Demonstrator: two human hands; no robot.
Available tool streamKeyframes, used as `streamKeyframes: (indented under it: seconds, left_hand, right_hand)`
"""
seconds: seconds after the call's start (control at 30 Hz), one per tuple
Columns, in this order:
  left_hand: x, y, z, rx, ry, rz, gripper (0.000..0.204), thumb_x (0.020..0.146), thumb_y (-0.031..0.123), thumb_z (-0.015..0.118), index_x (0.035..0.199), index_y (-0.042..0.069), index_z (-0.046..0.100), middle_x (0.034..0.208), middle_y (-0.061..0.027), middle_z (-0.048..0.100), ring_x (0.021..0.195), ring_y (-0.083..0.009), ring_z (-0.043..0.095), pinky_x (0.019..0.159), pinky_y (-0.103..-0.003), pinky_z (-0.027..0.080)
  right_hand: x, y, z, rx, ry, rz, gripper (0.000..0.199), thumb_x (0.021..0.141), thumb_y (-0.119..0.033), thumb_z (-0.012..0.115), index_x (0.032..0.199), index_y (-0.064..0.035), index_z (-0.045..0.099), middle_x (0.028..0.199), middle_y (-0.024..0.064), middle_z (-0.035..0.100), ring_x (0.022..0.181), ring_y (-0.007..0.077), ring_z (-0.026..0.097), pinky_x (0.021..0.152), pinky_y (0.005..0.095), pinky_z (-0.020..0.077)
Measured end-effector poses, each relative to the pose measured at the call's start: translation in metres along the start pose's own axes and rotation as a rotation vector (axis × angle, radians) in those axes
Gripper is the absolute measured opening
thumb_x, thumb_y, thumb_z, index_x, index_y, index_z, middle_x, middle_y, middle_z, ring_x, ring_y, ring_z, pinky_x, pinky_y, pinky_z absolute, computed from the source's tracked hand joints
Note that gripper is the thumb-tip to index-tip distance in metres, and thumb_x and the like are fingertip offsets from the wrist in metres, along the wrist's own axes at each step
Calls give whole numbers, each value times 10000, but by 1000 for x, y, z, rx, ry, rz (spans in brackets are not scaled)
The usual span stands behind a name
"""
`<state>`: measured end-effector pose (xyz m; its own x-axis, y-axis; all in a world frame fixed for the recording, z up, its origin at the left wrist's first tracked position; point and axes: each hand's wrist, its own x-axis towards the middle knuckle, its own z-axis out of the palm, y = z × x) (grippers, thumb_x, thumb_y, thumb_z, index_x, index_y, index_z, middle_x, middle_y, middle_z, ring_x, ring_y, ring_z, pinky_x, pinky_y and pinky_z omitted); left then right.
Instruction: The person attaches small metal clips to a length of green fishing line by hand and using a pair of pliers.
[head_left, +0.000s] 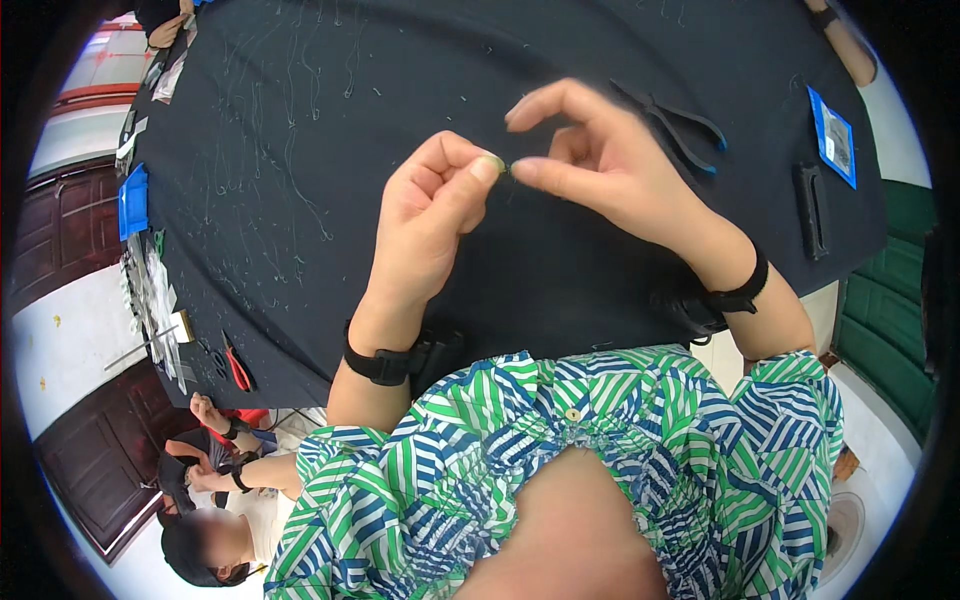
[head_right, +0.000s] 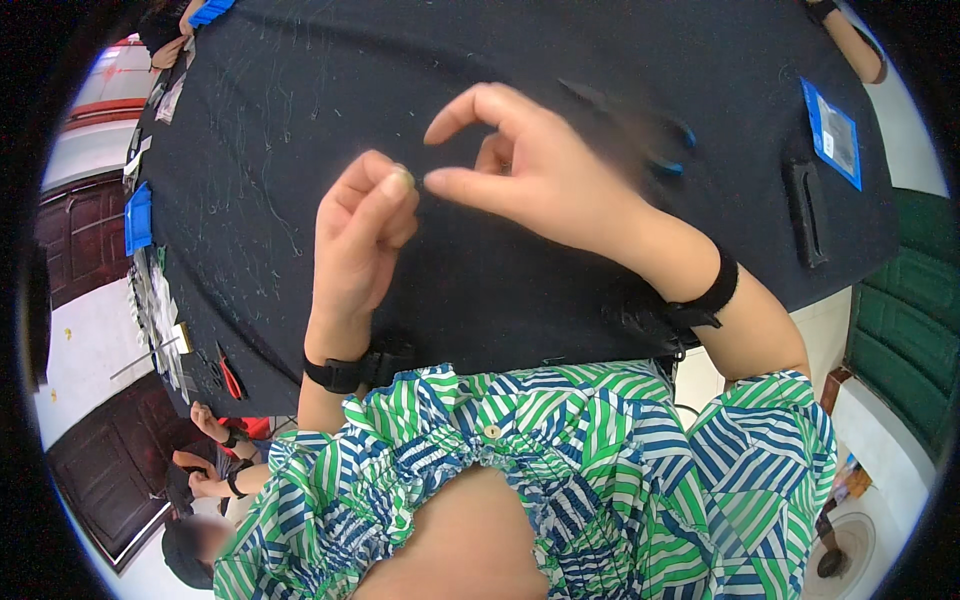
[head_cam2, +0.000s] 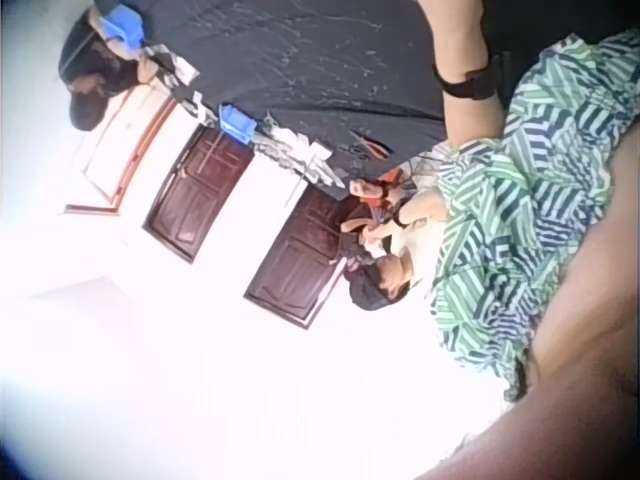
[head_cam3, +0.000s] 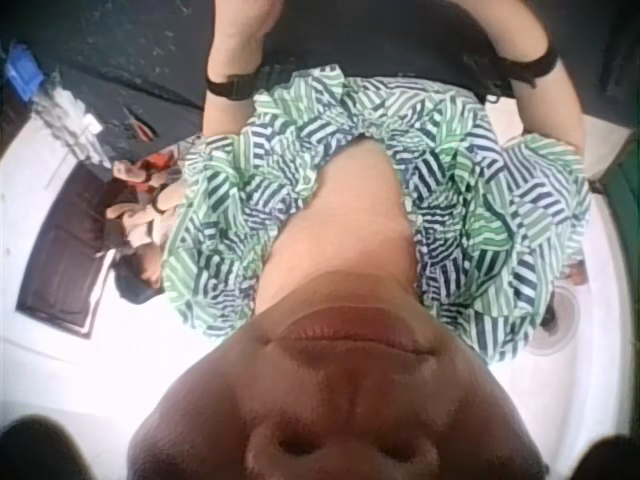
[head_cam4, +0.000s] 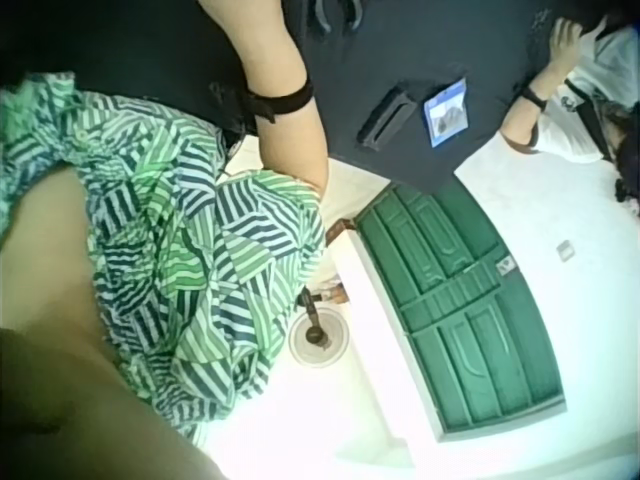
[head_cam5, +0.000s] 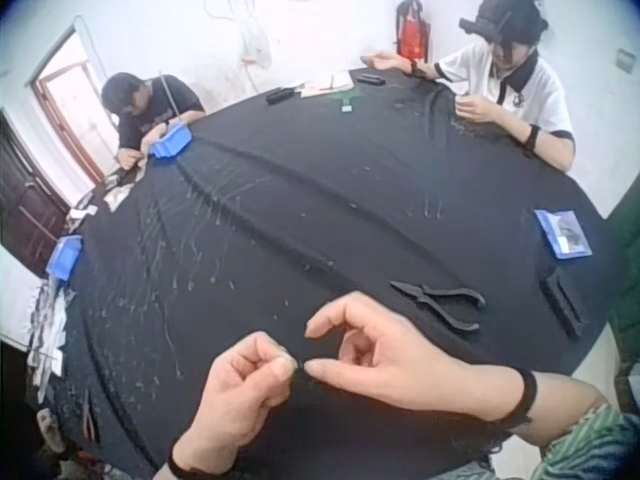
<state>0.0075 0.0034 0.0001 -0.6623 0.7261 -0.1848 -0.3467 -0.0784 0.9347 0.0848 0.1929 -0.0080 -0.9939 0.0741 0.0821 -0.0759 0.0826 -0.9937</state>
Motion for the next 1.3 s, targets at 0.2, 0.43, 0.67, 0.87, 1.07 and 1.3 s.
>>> streamKeyframes:
  seconds: [0.2,0.43,0.67,0.87,1.07,1.3]
  left_hand:
    - [0,0,-4,67,2,5,116,971,149,558,895,62,543,685,84,412,554,-10,288,498,-191,221]
    - [-1,1,-5,96,47,37,116,965,153,573,900,58,556,692,81,437,558,-8,307,503,-193,224]
    - [-1,0,-2,81,40,62,82,938,111,619,923,34,595,745,85,519,625,30,372,546,-147,284]
    - [-2,2,0,110,24,71,89,937,107,621,913,29,585,746,86,507,630,30,364,556,-143,282]
    - [-2,-2,-2,103,27,124,78,939,92,614,907,32,576,727,97,475,603,33,329,541,-147,261]
    - [0,-4,-2,103,100,178,60,936,69,612,908,30,576,691,103,446,595,34,328,539,-142,259]
  right_hand:
    - [4,-3,-2,140,-233,344,265,899,-273,667,1034,-47,638,674,-11,591,552,41,541,459,175,390]
    - [6,-4,-15,423,-269,326,204,931,-236,621,975,-37,617,752,26,629,556,52,563,453,145,409]
    - [6,-5,-13,595,-215,377,162,932,-213,611,947,-53,588,738,12,600,557,53,550,479,167,433]
    - [10,9,-5,336,-100,210,159,912,-210,650,940,-60,607,652,-47,524,541,23,445,490,172,339]
    - [6,9,13,330,-150,235,149,922,-198,644,888,-63,592,661,-63,495,572,19,411,521,182,317]
    - [2,5,20,287,-128,208,130,888,-146,676,820,-54,614,677,-60,551,586,-7,438,505,189,324]
